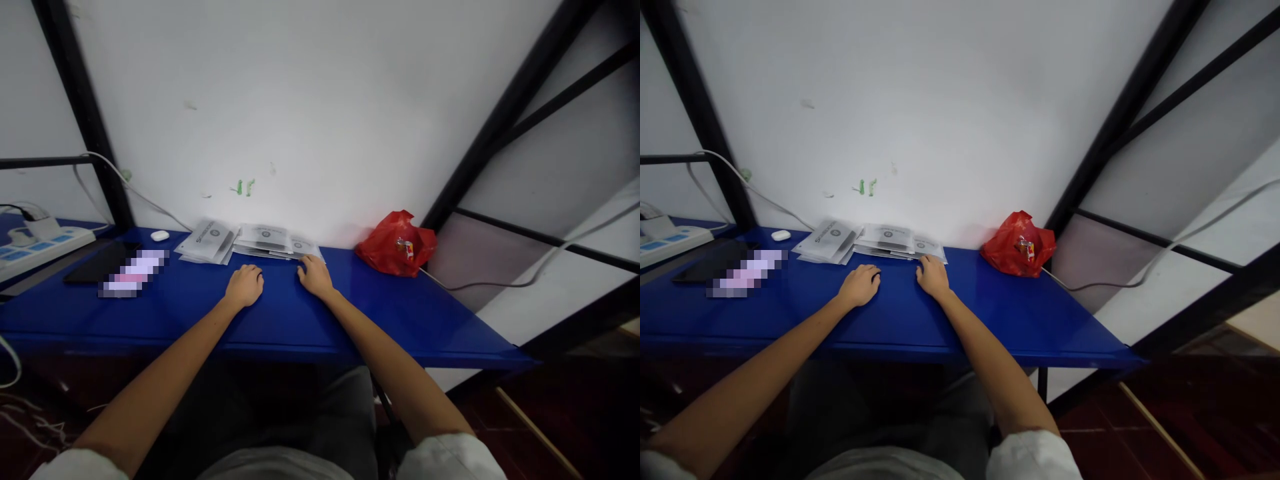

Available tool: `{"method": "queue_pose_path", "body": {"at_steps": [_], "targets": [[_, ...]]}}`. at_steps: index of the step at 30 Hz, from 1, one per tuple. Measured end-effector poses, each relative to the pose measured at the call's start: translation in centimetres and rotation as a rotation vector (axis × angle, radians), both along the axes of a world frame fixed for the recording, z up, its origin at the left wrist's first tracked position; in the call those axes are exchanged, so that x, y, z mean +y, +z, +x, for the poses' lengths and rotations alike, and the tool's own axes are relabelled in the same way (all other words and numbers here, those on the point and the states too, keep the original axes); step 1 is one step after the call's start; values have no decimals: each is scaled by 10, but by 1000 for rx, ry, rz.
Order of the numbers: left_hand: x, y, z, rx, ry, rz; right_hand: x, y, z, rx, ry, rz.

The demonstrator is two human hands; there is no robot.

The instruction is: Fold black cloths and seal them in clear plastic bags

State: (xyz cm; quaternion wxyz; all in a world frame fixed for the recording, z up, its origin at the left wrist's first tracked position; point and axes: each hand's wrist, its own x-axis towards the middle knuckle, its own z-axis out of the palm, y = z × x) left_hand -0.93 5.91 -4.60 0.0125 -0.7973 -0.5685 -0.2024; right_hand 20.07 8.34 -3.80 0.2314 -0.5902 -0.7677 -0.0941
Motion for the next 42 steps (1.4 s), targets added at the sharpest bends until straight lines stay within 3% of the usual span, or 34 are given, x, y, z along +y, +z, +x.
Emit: {"method": "queue_pose_path", "body": {"at_steps": [10,25,32,37,42], "targets": [[3,0,0,-24,0,-28,46,9,-31,-127,-50,43],[6,-3,0,-29,0,-23,57,17,-46,-336,5,55],[6,-3,0,-39,-4,-11,47,18,-36,-359,45,66],[3,-2,0,-17,-20,214,23,17,-24,-368,128,118],[-1,-1,1,-3,-132,392,-14,5,-9,-277,236,175]]}}
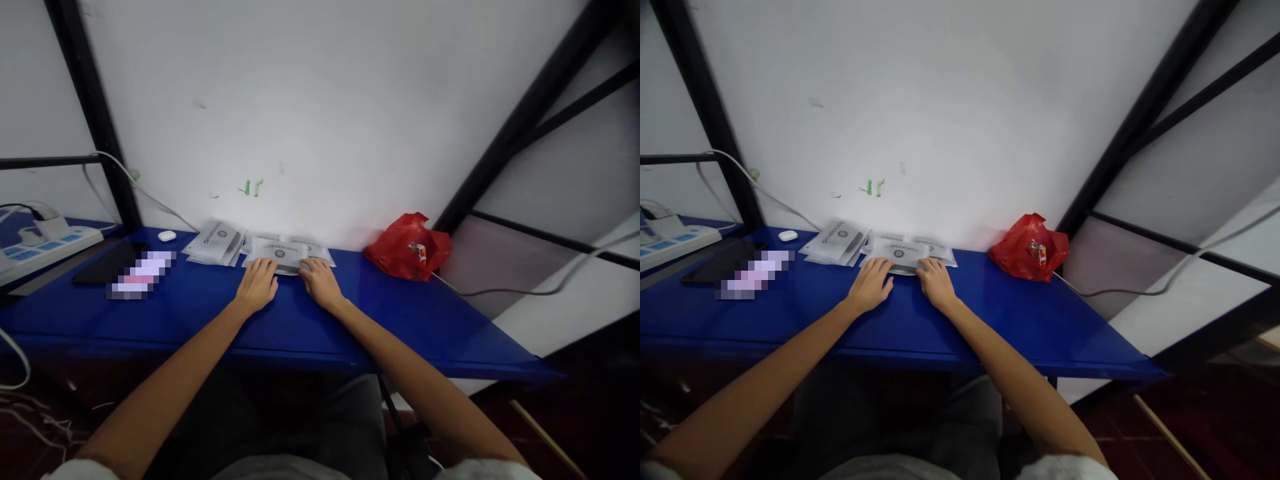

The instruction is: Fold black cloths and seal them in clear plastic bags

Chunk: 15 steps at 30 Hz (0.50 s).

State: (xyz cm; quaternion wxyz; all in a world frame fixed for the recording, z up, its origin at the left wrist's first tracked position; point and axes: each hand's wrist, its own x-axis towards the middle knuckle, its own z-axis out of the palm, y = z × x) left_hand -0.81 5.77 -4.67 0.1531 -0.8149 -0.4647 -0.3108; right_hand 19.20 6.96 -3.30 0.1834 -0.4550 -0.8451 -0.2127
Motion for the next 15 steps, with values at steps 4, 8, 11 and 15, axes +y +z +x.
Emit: {"method": "queue_pose_path", "body": {"at_steps": [4,8,11,15], "targets": [[-11,3,8,148,-186,86,-34,-8,10,133,96,37],[-24,5,17,303,-317,184,-58,-11,15,267,155,61],[-27,4,19,349,-309,249,-65,-13,15,338,161,33],[-24,0,16,345,-296,281,-65,-15,17,442,120,10]]}}
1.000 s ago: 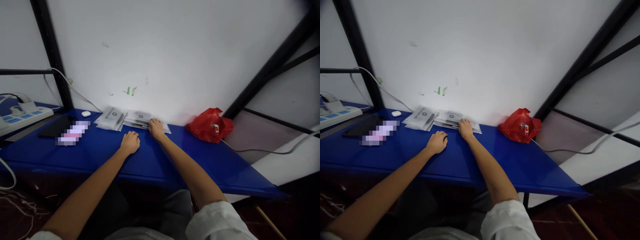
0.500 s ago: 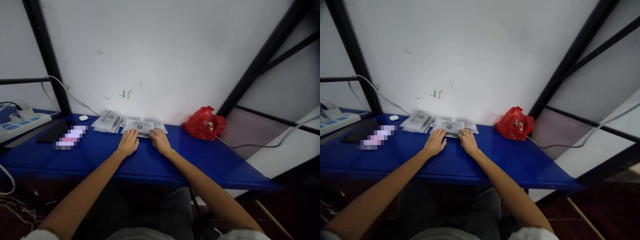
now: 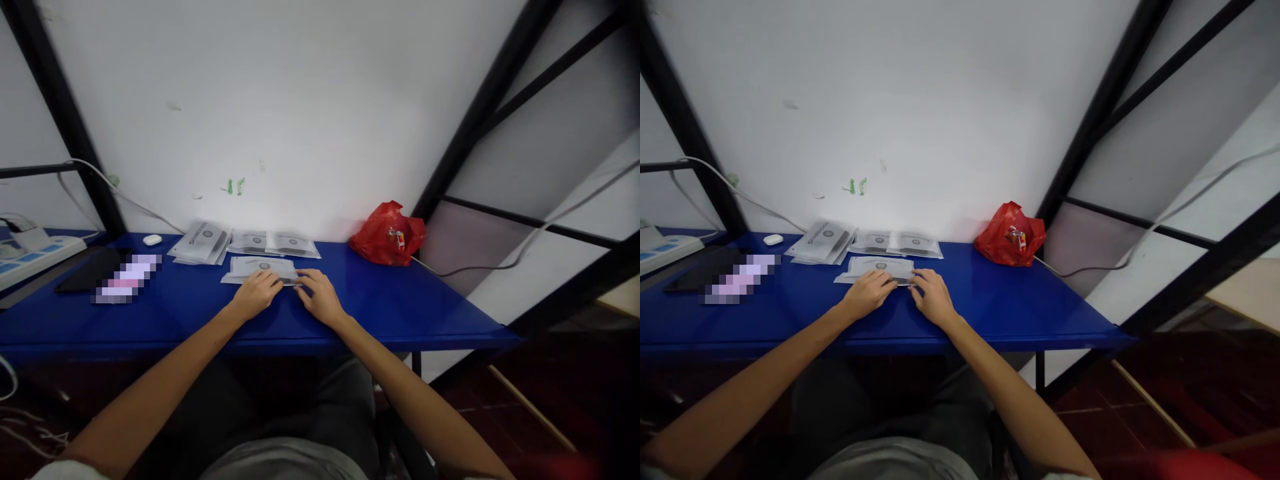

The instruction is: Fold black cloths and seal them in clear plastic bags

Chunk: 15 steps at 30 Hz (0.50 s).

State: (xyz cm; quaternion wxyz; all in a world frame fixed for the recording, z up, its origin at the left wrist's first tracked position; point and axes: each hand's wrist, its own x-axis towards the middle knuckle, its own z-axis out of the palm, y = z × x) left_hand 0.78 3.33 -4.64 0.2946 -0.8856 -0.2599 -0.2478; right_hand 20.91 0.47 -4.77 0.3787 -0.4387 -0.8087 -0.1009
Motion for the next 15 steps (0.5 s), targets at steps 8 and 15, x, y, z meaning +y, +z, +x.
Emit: {"method": "queue_pose_path", "body": {"at_steps": [8,15], "targets": [[-1,2,-4,-38,17,-43,3,-1,5,50,-1,1],[-2,2,-2,-132,-7,-47,4,-2,5,67,36,50]]}}
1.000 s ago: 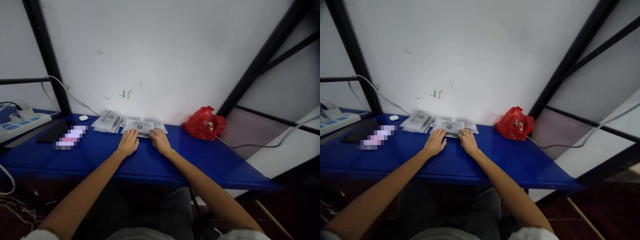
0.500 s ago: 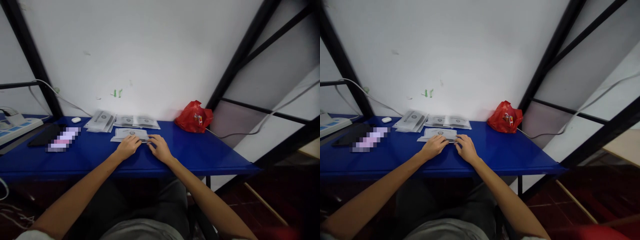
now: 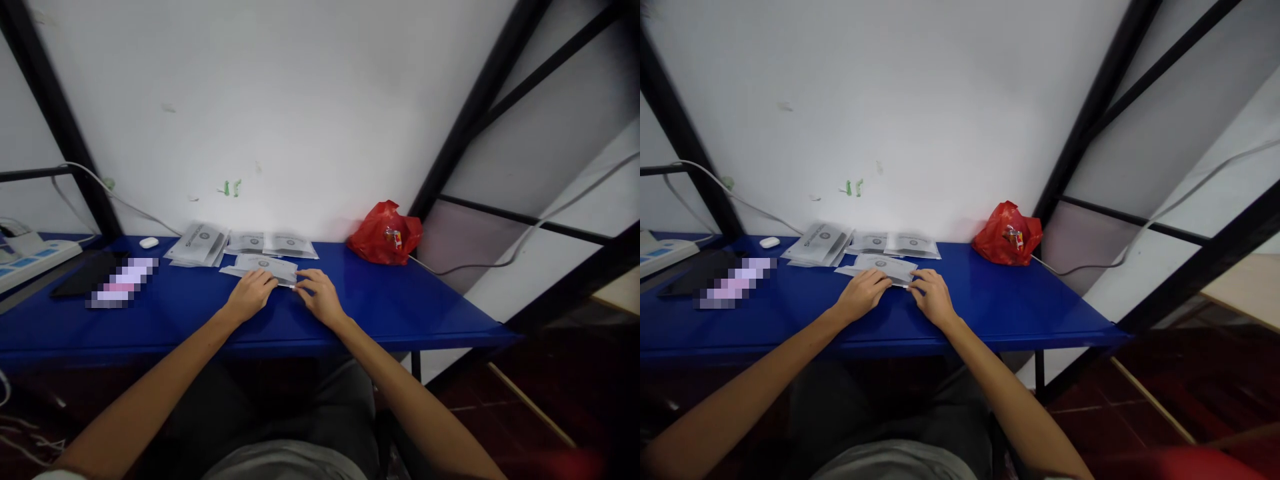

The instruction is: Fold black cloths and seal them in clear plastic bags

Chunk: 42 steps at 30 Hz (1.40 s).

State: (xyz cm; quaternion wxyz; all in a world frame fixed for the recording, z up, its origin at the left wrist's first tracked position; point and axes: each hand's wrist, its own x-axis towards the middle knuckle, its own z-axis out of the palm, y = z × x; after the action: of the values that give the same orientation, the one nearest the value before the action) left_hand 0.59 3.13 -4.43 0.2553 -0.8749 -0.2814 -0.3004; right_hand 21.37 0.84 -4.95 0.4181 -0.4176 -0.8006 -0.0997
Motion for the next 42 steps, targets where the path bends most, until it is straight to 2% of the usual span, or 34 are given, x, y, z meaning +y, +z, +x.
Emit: {"method": "queue_pose_path", "body": {"at_steps": [4,8,15,21,29,38,42], "targets": [[-4,1,9,-56,-54,2,-1,0,-3,3,26,19],[-9,2,16,-105,-102,-68,-1,0,-4,13,49,-14],[-10,5,21,-58,-89,-173,-2,1,-3,20,42,-74],[-9,8,19,19,-21,-115,-7,7,-7,-19,38,-80],[-7,14,-16,67,89,-31,-10,11,-8,-76,42,-58],[-8,20,-87,-138,261,-85,-5,12,3,-25,-70,-11],[-17,21,-94,-131,269,-127,-1,11,7,4,-115,-10]]}}
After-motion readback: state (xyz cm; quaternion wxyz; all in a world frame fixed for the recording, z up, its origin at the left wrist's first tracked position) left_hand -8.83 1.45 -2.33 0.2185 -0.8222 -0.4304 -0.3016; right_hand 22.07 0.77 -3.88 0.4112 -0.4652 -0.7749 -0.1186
